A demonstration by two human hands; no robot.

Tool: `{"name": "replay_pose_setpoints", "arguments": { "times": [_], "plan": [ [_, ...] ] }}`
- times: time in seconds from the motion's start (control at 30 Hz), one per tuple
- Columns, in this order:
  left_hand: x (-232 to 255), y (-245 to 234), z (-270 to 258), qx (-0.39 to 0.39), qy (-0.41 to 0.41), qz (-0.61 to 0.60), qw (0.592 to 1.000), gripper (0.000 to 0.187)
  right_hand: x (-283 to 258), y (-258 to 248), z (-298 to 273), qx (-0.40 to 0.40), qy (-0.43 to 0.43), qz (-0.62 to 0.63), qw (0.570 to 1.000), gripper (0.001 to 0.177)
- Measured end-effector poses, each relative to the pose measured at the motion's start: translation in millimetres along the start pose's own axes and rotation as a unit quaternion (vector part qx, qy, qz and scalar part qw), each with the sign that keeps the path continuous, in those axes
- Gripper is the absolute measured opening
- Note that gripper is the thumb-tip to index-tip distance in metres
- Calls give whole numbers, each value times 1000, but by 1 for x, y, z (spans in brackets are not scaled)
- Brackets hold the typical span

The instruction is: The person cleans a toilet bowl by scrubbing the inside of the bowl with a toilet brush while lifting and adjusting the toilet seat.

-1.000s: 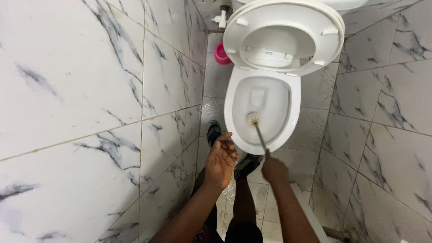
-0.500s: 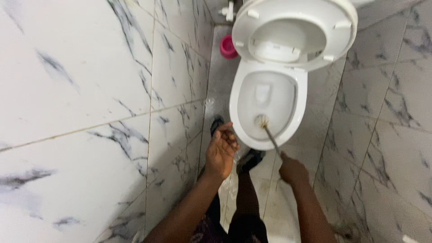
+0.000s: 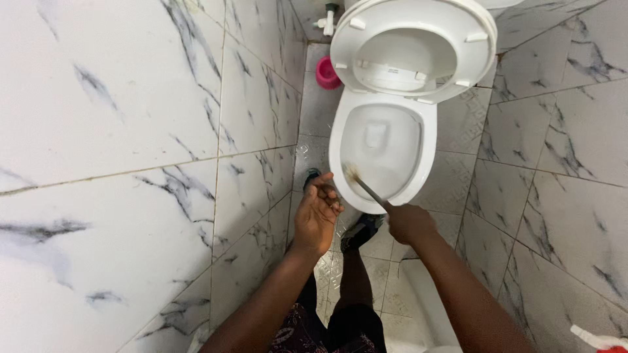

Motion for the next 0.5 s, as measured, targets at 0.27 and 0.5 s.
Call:
{"name": "replay_pose_setpoints", "arguments": {
  "times": [0.27, 0.5],
  "plan": [
    [5, -5, 4, 43, 5, -3, 999, 43, 2, 5, 12, -16, -1, -1, 1000, 37],
    [7, -12, 5, 48, 11, -13, 999, 43, 2, 0, 12, 26, 21, -26, 999, 39]
  ]
}}
Point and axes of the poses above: each hand's wrist, its own z-axis towards the middle knuckle, its own y-axis out of the palm, x = y × z, the point moved 2 cm from there along z, towards the middle knuckle, and after that the axes turned 5 degrees about x, right-handed, at the moved point
